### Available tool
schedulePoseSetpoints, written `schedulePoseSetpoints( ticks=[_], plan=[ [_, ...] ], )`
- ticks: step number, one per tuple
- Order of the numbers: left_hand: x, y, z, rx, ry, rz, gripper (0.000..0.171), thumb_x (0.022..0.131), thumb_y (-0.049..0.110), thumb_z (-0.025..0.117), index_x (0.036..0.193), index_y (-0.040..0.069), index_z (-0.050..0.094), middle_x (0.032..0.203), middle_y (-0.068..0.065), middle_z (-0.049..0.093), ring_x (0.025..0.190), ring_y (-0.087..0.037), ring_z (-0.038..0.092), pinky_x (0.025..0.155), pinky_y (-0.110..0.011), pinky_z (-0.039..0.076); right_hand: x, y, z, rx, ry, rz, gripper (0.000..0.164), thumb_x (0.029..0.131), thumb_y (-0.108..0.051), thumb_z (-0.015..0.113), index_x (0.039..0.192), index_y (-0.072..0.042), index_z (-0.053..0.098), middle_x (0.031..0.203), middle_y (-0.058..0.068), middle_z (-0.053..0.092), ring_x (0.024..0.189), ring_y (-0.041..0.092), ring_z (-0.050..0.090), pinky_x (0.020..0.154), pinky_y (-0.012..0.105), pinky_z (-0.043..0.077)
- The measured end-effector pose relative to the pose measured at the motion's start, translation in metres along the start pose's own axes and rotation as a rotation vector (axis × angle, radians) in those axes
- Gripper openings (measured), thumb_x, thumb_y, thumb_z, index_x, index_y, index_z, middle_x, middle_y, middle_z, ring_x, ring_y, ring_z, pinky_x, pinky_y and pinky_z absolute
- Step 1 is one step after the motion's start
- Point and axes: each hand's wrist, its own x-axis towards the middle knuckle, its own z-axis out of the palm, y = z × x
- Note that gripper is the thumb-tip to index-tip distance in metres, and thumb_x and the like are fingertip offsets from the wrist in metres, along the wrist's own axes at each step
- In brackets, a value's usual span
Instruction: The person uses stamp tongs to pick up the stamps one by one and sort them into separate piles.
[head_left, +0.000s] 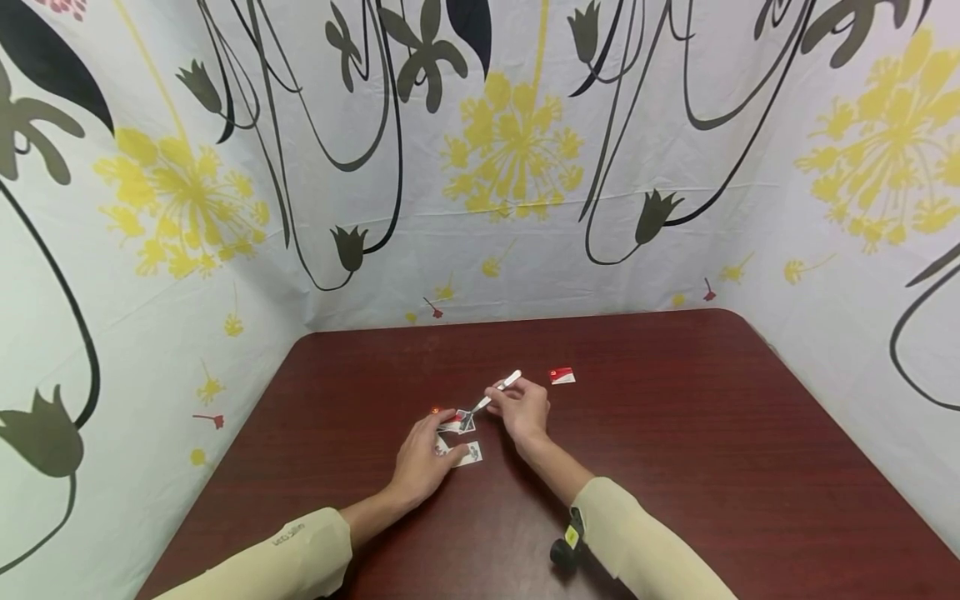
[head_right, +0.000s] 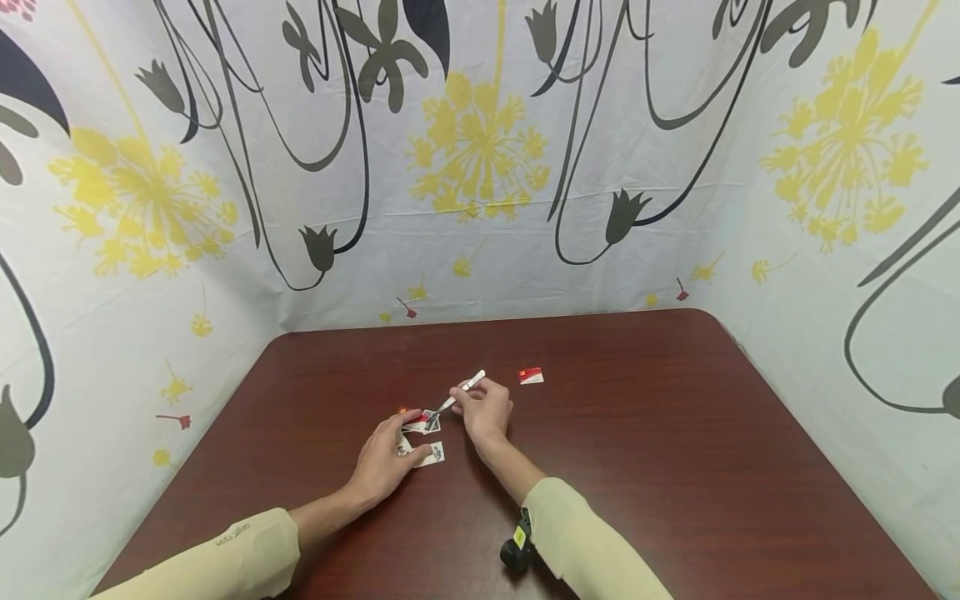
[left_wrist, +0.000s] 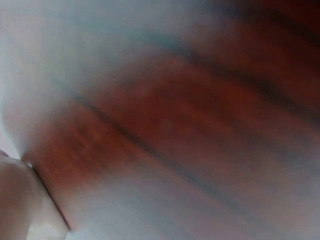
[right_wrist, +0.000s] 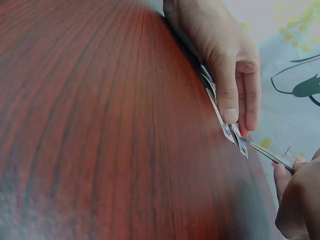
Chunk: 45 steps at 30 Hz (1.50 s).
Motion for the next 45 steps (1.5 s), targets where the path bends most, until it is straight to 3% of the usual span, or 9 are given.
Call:
schedulePoseSetpoints(
  ticks=[9,30,38,45],
  plan=[
    [0.0009,-0.0013,0.0006,-0.002,0.004,0.006,0.062,0.088,0.025,0.086,0.144,0.009,0.064,0.138,-0.014,0.066,0.132,-0.032,0.057,0.106,-0.057,0.046,0.0004,-0.0019,-0.0005,0.02,0.002,0.009,0.022,0.09,0.008,0.08,0.107,0.019,0.07,0.089,0.024,0.077,0.078,0.03,0.079,0.071,0.035,0.064],
    [0.0001,0.0002,0.0009,-0.002,0.003,0.01,0.062,0.087,0.025,0.086,0.143,0.01,0.064,0.138,-0.013,0.066,0.132,-0.033,0.057,0.104,-0.057,0.047,-0.0011,0.0001,0.0031,0.069,0.027,0.013,0.02,0.09,0.01,0.079,0.106,0.018,0.069,0.088,0.023,0.077,0.074,0.021,0.078,0.073,0.039,0.064],
    [-0.0009,-0.0004,0.0006,0.01,0.017,0.047,0.066,0.086,0.025,0.086,0.144,0.006,0.062,0.136,-0.012,0.067,0.13,-0.035,0.058,0.101,-0.058,0.048,0.0001,-0.001,0.0015,0.099,0.032,0.037,0.017,0.091,0.01,0.078,0.104,0.016,0.07,0.088,0.021,0.077,0.074,0.021,0.078,0.071,0.037,0.064],
    [-0.0009,-0.0003,-0.0014,-0.004,-0.001,0.012,0.07,0.087,0.024,0.087,0.149,0.007,0.058,0.145,-0.012,0.062,0.138,-0.036,0.053,0.107,-0.06,0.045,0.0022,-0.0043,-0.0043,0.091,0.029,0.046,0.021,0.091,0.008,0.079,0.107,0.017,0.069,0.089,0.021,0.077,0.075,0.022,0.078,0.071,0.035,0.064]
  ],
)
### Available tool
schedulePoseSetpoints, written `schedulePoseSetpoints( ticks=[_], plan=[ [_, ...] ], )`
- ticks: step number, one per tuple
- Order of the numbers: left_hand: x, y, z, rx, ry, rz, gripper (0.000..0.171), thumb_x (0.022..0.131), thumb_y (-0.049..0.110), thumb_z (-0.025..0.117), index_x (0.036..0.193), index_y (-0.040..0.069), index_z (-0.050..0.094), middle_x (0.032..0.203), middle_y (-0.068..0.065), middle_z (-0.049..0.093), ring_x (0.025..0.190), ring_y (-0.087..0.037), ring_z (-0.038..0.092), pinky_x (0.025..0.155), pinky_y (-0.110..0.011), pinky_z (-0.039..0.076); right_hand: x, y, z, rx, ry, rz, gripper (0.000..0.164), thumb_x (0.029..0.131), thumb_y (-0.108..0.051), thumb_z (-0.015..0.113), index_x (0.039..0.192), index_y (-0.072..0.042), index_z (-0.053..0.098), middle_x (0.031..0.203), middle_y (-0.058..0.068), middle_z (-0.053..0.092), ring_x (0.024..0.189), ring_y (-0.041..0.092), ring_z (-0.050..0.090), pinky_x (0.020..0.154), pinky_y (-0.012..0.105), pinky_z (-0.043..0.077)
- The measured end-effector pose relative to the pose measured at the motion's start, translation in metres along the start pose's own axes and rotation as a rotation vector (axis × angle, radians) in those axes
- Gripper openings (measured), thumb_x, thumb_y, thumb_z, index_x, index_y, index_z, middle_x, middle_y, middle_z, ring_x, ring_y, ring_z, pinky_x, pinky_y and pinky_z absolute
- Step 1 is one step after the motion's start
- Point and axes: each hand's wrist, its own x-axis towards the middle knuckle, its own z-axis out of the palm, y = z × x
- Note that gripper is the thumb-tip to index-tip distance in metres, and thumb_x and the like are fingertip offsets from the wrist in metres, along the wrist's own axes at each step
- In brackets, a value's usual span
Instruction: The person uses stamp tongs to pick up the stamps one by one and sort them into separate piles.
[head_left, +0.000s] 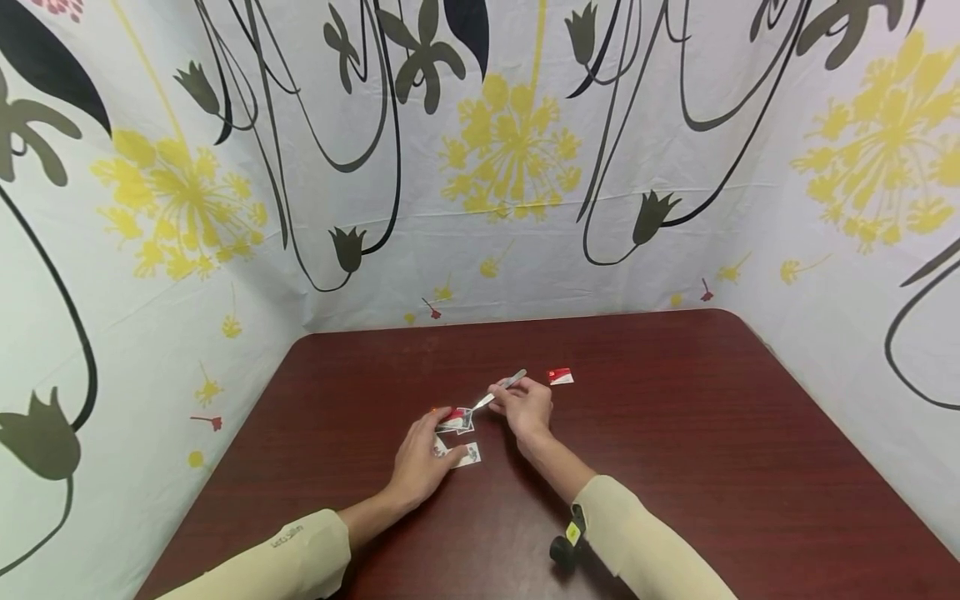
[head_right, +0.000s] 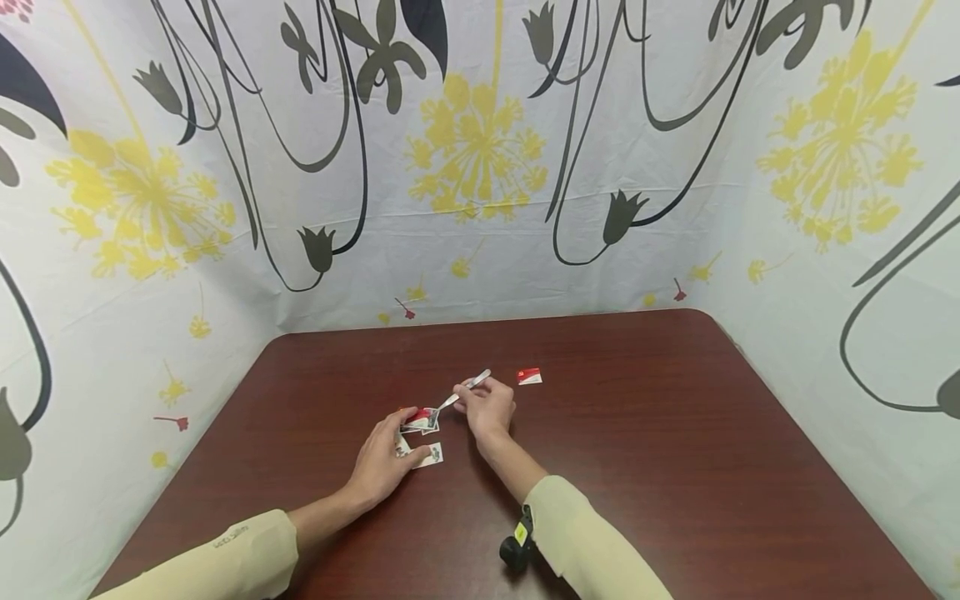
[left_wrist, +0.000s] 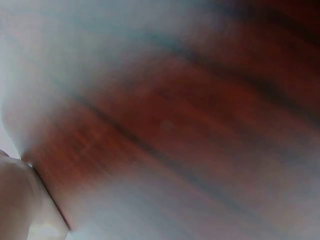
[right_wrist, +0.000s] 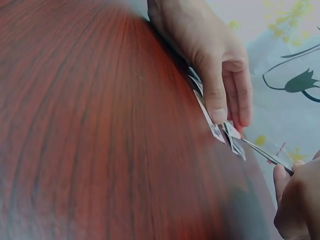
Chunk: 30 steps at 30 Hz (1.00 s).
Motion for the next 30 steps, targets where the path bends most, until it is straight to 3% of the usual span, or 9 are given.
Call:
schedulePoseSetpoints(
  ticks=[30],
  plan=[
    [0.0,-0.001,0.001,0.019,0.001,0.024,0.065,0.088,0.026,0.086,0.145,0.007,0.062,0.144,-0.011,0.064,0.138,-0.034,0.053,0.11,-0.057,0.044,0.005,-0.006,-0.018,-0.018,0.017,0.023,0.016,0.091,0.008,0.079,0.102,0.016,0.07,0.093,0.026,0.077,0.072,0.017,0.077,0.072,0.034,0.064]
  ],
)
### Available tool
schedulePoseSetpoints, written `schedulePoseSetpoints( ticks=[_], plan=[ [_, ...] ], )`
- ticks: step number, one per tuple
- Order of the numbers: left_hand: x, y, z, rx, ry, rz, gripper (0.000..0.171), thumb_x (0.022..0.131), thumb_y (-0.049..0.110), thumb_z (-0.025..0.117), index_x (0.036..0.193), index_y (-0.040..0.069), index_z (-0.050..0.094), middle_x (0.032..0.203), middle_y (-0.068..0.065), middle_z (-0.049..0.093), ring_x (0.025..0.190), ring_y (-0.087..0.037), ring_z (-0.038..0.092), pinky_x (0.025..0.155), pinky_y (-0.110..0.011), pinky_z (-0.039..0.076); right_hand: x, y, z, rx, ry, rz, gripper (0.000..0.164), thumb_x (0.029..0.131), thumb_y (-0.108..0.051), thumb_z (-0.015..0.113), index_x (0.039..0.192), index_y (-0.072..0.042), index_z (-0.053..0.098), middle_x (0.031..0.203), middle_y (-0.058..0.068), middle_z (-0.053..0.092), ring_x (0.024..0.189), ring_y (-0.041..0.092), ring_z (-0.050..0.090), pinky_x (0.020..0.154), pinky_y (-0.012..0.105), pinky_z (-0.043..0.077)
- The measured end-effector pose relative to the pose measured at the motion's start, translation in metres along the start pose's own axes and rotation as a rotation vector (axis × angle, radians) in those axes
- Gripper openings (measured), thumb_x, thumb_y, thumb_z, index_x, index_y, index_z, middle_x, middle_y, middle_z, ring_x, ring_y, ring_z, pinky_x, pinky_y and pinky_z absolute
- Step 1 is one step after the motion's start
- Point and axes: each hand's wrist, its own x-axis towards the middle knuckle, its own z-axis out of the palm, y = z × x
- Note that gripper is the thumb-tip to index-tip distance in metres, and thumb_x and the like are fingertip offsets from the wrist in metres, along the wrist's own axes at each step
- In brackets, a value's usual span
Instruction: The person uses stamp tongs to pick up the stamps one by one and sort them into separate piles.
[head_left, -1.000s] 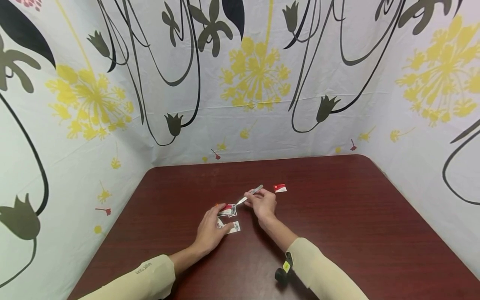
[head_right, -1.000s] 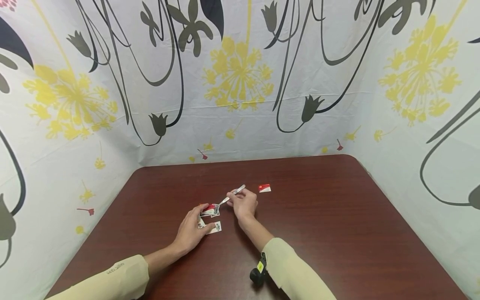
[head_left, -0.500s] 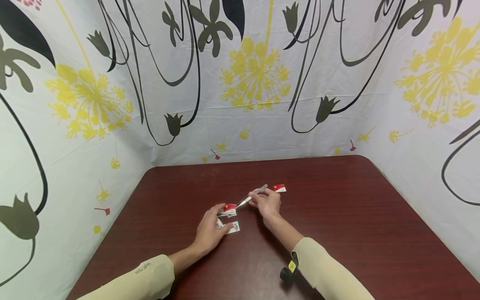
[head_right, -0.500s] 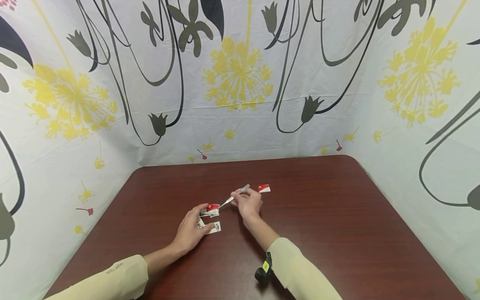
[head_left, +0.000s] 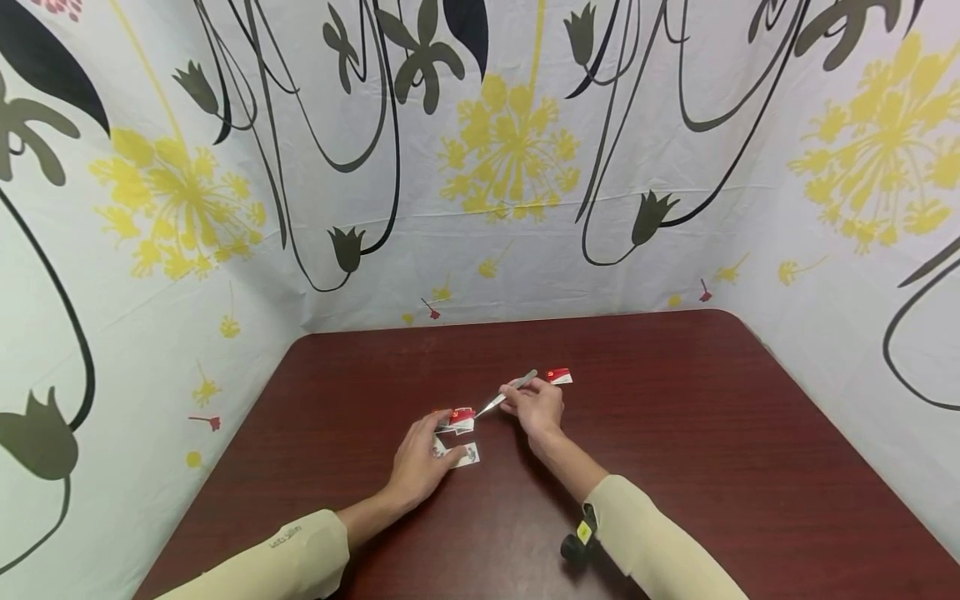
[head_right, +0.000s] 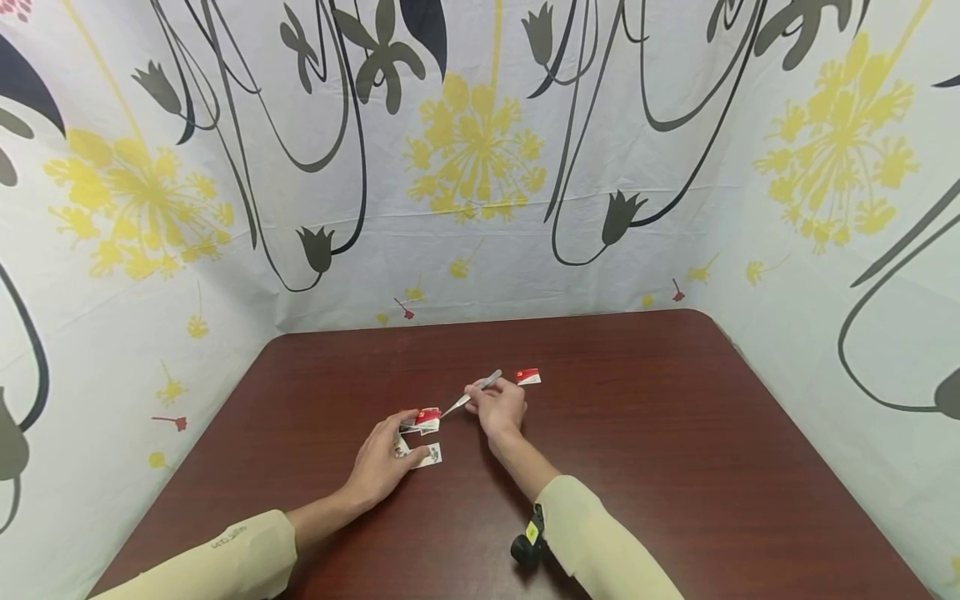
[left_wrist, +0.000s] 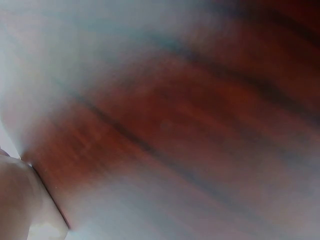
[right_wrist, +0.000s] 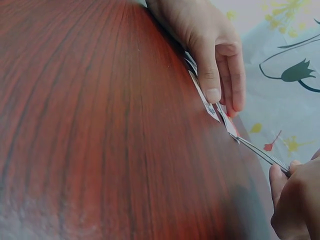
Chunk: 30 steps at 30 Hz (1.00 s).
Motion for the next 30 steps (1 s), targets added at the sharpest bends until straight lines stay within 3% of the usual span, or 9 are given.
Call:
schedulePoseSetpoints(
  ticks=[30],
  plan=[
    [-0.0007,0.0025,-0.0002,0.021,0.007,-0.014,0.062,0.086,0.027,0.087,0.141,0.007,0.065,0.139,-0.013,0.065,0.133,-0.033,0.057,0.104,-0.058,0.048,0.0008,0.0027,0.0051,0.009,0.021,0.008,0.017,0.093,0.007,0.077,0.105,0.016,0.07,0.09,0.022,0.077,0.074,0.018,0.078,0.069,0.03,0.063]
  ],
)
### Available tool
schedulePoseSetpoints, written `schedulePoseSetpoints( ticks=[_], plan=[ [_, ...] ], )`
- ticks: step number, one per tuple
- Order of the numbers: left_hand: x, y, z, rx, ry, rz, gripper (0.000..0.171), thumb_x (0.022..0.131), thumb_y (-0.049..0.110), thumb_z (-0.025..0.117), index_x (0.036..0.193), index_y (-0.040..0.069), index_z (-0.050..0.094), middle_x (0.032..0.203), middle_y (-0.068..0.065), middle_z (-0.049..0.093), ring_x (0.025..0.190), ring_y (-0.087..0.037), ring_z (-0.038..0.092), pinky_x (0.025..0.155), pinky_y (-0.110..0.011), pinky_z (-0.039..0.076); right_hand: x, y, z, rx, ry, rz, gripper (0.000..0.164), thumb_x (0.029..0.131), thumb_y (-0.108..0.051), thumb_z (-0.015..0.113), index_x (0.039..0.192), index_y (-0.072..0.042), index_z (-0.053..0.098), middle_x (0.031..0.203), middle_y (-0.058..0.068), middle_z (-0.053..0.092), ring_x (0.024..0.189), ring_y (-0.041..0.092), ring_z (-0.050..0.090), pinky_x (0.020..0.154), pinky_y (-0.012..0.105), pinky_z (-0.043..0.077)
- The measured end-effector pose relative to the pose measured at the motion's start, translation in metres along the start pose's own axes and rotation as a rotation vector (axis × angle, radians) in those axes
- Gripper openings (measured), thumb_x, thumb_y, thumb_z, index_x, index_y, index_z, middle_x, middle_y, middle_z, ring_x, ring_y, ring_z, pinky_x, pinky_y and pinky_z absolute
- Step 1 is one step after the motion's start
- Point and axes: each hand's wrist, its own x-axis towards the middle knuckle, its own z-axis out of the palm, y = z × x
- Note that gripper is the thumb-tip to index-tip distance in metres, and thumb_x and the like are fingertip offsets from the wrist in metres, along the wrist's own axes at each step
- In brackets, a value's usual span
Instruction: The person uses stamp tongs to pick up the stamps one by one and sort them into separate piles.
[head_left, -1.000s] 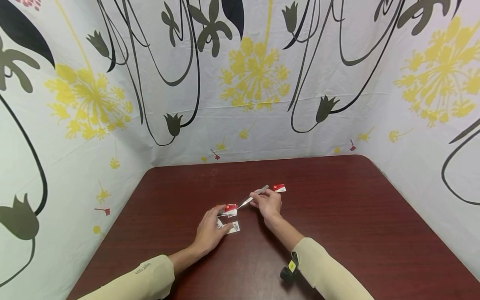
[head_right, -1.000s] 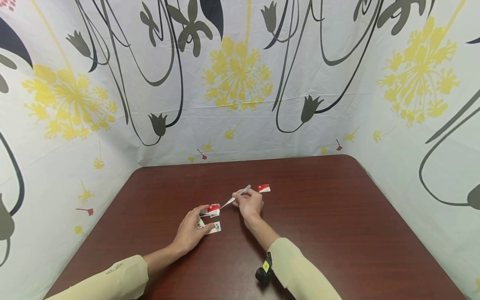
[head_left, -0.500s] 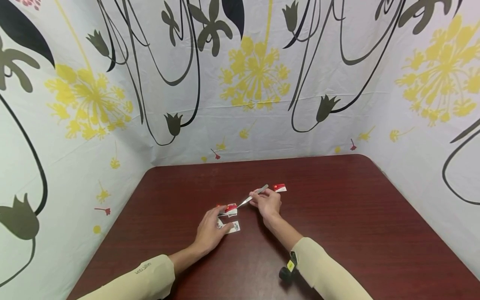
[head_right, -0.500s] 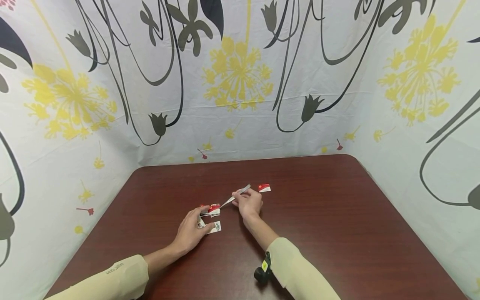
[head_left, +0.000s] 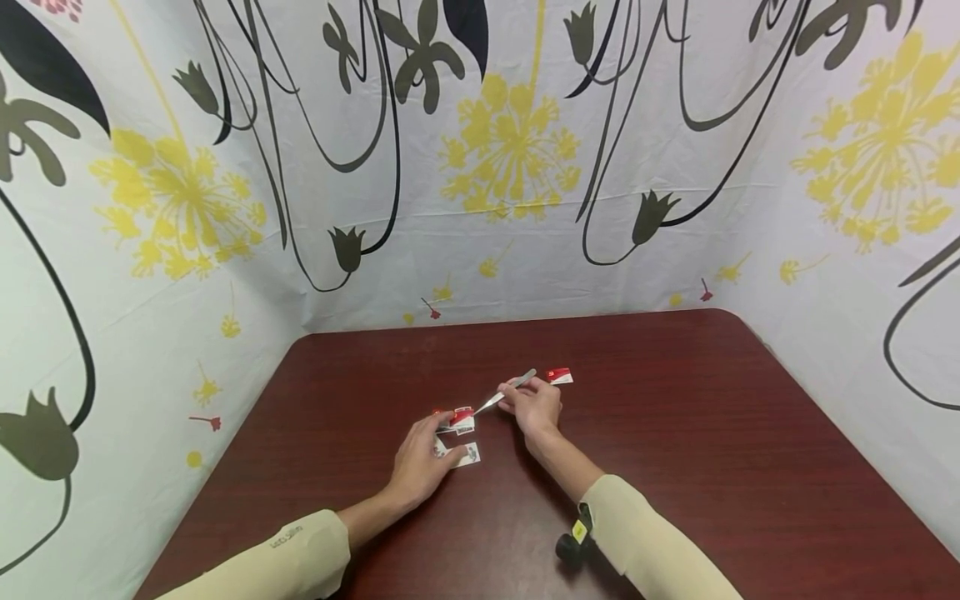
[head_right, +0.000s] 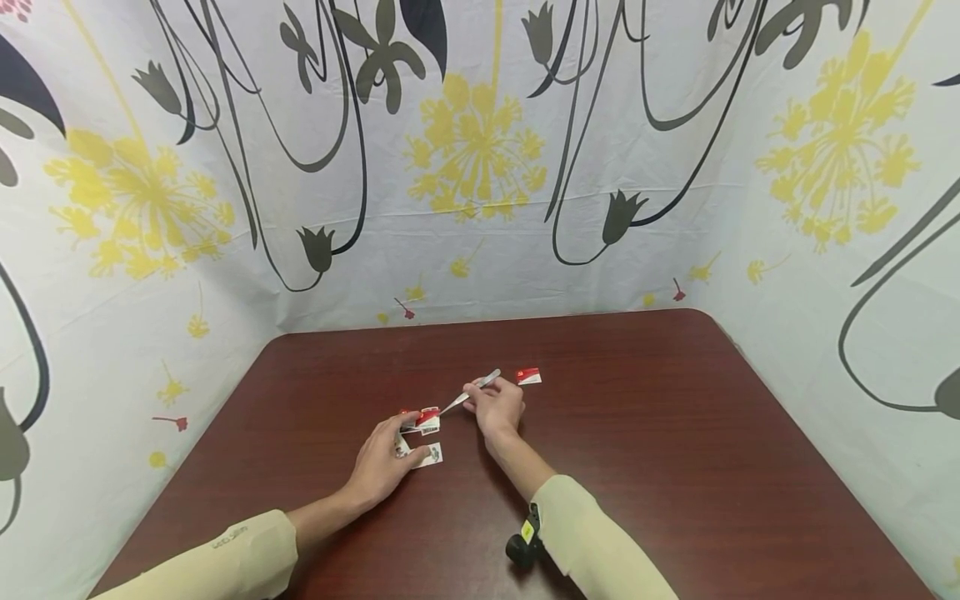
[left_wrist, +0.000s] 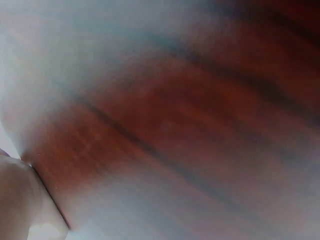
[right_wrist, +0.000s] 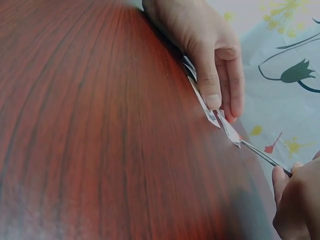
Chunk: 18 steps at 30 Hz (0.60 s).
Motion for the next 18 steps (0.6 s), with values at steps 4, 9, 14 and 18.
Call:
schedulePoseSetpoints(
  ticks=[4,9,14,18],
  plan=[
    [0.0004,0.0001,-0.0001,-0.004,0.002,0.004,0.062,0.087,0.026,0.087,0.142,0.007,0.065,0.14,-0.014,0.065,0.134,-0.033,0.056,0.105,-0.058,0.047,-0.0008,-0.0012,0.0001,0.002,0.0,0.005,0.016,0.093,0.008,0.077,0.105,0.016,0.07,0.09,0.022,0.077,0.074,0.018,0.078,0.071,0.032,0.064],
    [0.0001,-0.0003,-0.0001,-0.011,0.006,0.014,0.063,0.087,0.025,0.087,0.143,0.007,0.064,0.142,-0.014,0.064,0.135,-0.034,0.055,0.106,-0.059,0.046,0.0002,-0.0009,-0.0018,0.024,-0.001,0.007,0.018,0.091,0.01,0.077,0.105,0.017,0.069,0.088,0.022,0.077,0.071,0.017,0.077,0.07,0.033,0.064],
    [-0.0003,-0.0012,0.0001,-0.018,0.008,0.023,0.063,0.087,0.025,0.087,0.142,0.006,0.064,0.142,-0.015,0.064,0.136,-0.036,0.055,0.106,-0.06,0.046,0.0028,-0.002,-0.0052,0.024,0.009,0.016,0.017,0.091,0.009,0.078,0.104,0.017,0.069,0.084,0.018,0.077,0.069,0.015,0.076,0.067,0.031,0.063],
    [0.0002,-0.0015,0.0,-0.016,0.009,0.023,0.063,0.087,0.026,0.086,0.142,0.006,0.064,0.142,-0.014,0.064,0.136,-0.035,0.055,0.106,-0.059,0.046,0.0055,-0.0054,-0.0092,0.037,0.008,0.023,0.02,0.092,0.009,0.078,0.107,0.018,0.068,0.085,0.018,0.077,0.069,0.015,0.077,0.066,0.03,0.063]
  ],
)
